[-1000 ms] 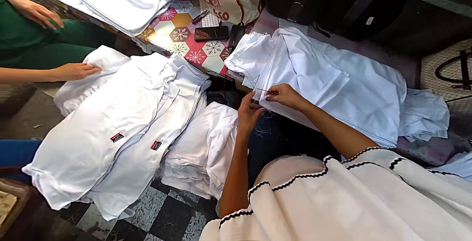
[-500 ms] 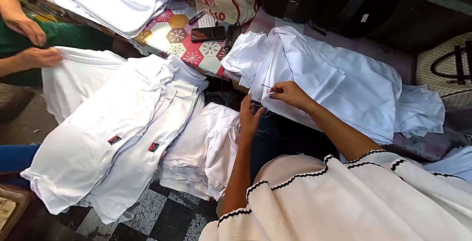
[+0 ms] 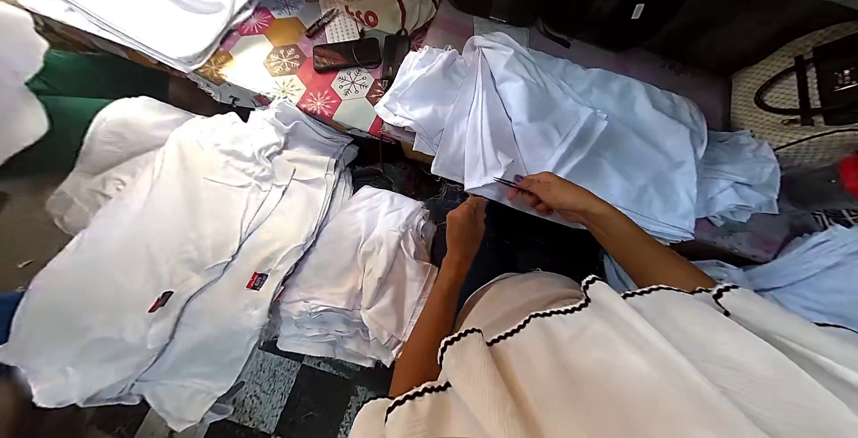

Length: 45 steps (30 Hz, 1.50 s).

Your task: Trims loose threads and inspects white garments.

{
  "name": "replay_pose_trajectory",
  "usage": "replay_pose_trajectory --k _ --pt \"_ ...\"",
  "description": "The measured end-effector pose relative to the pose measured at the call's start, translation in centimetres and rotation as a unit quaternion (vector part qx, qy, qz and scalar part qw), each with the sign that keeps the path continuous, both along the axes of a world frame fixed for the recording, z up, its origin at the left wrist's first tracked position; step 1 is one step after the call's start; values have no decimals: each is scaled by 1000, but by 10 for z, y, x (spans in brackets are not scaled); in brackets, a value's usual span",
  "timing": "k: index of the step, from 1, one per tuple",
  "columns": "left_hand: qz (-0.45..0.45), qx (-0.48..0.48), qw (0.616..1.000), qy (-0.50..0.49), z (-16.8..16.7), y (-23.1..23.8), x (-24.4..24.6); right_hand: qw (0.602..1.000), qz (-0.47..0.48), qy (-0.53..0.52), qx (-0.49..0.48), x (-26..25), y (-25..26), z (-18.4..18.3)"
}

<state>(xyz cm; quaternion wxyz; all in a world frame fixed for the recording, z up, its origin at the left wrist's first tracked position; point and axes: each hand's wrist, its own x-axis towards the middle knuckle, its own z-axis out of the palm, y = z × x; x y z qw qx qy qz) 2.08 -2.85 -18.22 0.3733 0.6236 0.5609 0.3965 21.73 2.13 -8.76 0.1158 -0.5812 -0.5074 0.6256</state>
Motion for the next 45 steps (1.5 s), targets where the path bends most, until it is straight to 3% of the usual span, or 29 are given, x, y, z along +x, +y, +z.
replay_pose_trajectory --k 3,6,11,19,21,23,24,27,30,35,38,40,43,45 --pt "5 24 1000 -11 0 -4 5 992 -18 60 -108 -2 -6 -6" --pt "3 44 999 -14 0 -5 9 982 -14 113 -149 -6 -3 -15" --pt "9 60 998 -21 -6 -4 9 974 -61 162 -144 -9 5 -22" --pt "32 78 996 6 -14 -5 9 978 -91 151 -113 -15 5 -32" --pt "88 100 991 16 -17 -7 7 991 -70 111 -35 -19 1 -26" --pt "130 91 987 -30 -22 -3 2 990 -6 6 144 -24 -2 -23" --pt "135 58 987 -71 -24 3 1 963 43 -67 257 -25 -2 -25" --pt "133 -65 975 -166 -40 26 4 822 125 -240 502 -41 4 -46" --pt "131 -113 972 -160 -46 42 8 762 140 -260 576 -53 24 -66" --pt "74 -101 989 -81 -64 12 -37 785 126 -225 563 -51 34 -49" --pt "118 -119 980 105 -77 -12 -97 835 48 -191 513 -17 48 -10" --pt "172 -134 963 160 -61 -20 -122 855 -70 -181 481 50 60 22" --pt "238 -53 954 176 -27 -13 -116 812 -317 -245 425 156 54 51" --pt "213 38 959 184 -22 5 -89 788 -361 -250 432 158 36 61"
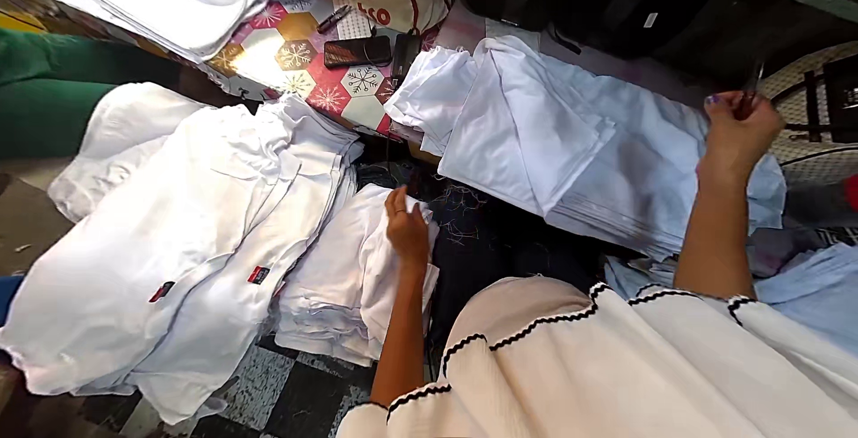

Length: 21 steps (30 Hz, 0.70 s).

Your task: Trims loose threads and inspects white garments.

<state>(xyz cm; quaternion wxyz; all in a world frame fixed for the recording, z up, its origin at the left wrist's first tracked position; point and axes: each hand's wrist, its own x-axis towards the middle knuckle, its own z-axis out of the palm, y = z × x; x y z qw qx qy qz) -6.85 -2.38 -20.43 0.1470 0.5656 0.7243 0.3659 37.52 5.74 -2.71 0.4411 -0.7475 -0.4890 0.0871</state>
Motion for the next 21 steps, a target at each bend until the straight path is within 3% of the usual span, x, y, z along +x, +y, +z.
replay_pose_trajectory --k 3,6,8,11,16,19,21 --pt "-136 144 978 71 -30 41 37 991 130 -6 -41 -69 -33 -21" --pt "-231 196 946 114 -55 80 39 956 282 46 -65 -145 -40 -62" --pt "-273 208 931 124 -44 91 23 933 347 45 -80 -179 -38 -85" --pt "-318 193 926 72 -15 89 4 917 388 -39 -85 -210 -33 -113" --pt "-268 217 939 18 27 84 13 912 373 -168 2 -217 -19 -119" --pt "-219 262 940 9 29 85 36 912 353 -193 75 -189 -15 -99" --pt "-198 278 939 -33 24 83 57 916 359 -173 55 -173 -15 -88"
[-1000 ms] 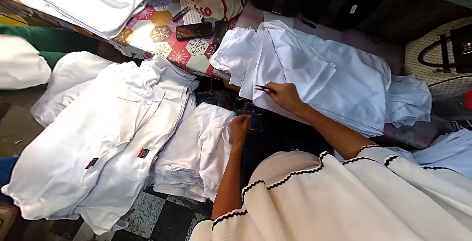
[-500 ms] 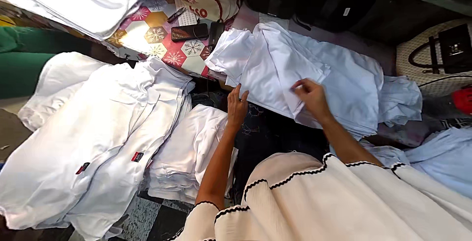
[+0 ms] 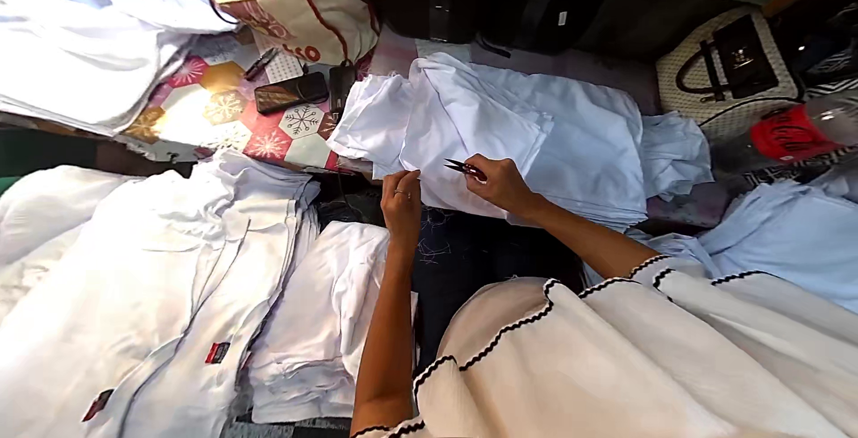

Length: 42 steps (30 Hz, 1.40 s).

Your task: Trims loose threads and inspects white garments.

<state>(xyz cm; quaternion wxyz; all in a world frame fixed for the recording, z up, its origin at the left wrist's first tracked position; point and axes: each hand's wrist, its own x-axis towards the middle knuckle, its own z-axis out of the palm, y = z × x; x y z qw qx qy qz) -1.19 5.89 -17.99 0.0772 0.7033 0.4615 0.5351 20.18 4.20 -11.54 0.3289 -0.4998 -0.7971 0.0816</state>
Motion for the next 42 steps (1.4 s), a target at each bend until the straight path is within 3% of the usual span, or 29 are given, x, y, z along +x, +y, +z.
replay_pose_trajectory --k 3,8,12,16,19,20,22,24,26,28,30,32,36,39,42 --pt "7 22 998 -59 10 -4 29 997 9 -7 -70 -2 -6 0" --pt "32 76 995 -51 14 -1 33 999 -20 19 15 1 -3 -5" --pt "28 43 995 -84 17 -11 39 995 13 60 -78 -10 -8 4" --pt "12 93 994 -55 32 -9 41 1000 -20 23 8 -17 -8 7" --pt "14 81 997 -8 -2 -8 19 992 -7 -46 115 16 9 5" --pt "17 44 999 9 -22 -11 12 991 6 -92 100 30 11 0" --pt "13 -105 993 58 -52 -28 0 982 21 -181 -50 53 6 -7" --pt "24 -265 960 84 -60 -44 -7 966 16 -199 -166 63 3 -4" --pt "53 -326 943 40 -45 -54 -5 963 20 -131 -235 67 4 9" --pt "57 -304 951 -25 -23 -57 9 954 34 -19 -297 60 1 23" --pt "35 -267 961 -62 -10 -51 31 904 26 110 -412 43 0 31" --pt "16 -240 969 -53 -19 -42 53 819 -5 222 -528 24 1 27" --pt "16 -196 980 -1 -41 -31 68 689 -66 340 -637 13 -1 9" --pt "2 -256 967 -8 -21 -33 62 648 -98 397 -643 16 -9 8" --pt "-24 -209 978 1 -27 -19 64 663 -127 398 -622 12 -12 4"
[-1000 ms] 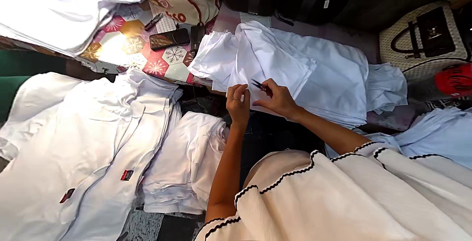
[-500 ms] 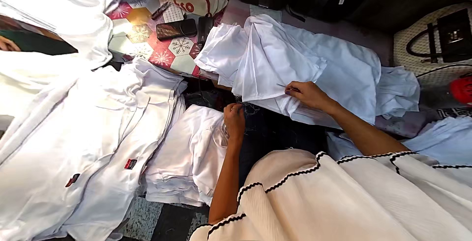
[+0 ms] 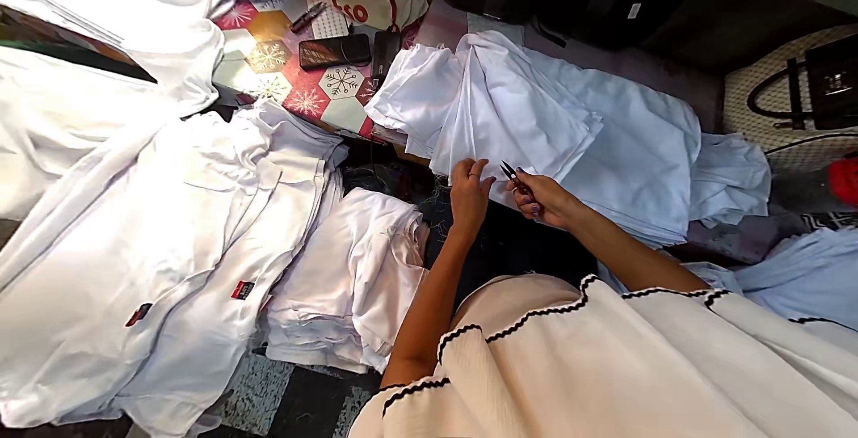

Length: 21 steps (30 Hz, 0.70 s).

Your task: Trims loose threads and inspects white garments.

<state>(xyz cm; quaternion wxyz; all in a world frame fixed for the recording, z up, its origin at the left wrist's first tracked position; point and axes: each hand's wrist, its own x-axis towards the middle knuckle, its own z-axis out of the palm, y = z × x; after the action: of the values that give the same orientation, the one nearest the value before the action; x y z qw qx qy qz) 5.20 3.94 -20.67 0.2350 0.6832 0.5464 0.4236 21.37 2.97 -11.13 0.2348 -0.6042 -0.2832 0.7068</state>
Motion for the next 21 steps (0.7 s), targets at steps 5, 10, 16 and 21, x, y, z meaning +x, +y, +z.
replay_pose_trajectory --k 5,10,16,21 --pt "-101 -107 985 85 0 -2 -19 999 -15 -37 28 3 -1 -12" --pt "-60 -212 974 61 27 -26 -21 999 -32 -5 29 4 -5 -11" --pt "-16 79 997 17 -21 6 13 996 -38 -46 66 -3 -11 -15" --pt "-5 26 998 -64 -25 -11 10 997 -20 -62 48 0 -24 -14"
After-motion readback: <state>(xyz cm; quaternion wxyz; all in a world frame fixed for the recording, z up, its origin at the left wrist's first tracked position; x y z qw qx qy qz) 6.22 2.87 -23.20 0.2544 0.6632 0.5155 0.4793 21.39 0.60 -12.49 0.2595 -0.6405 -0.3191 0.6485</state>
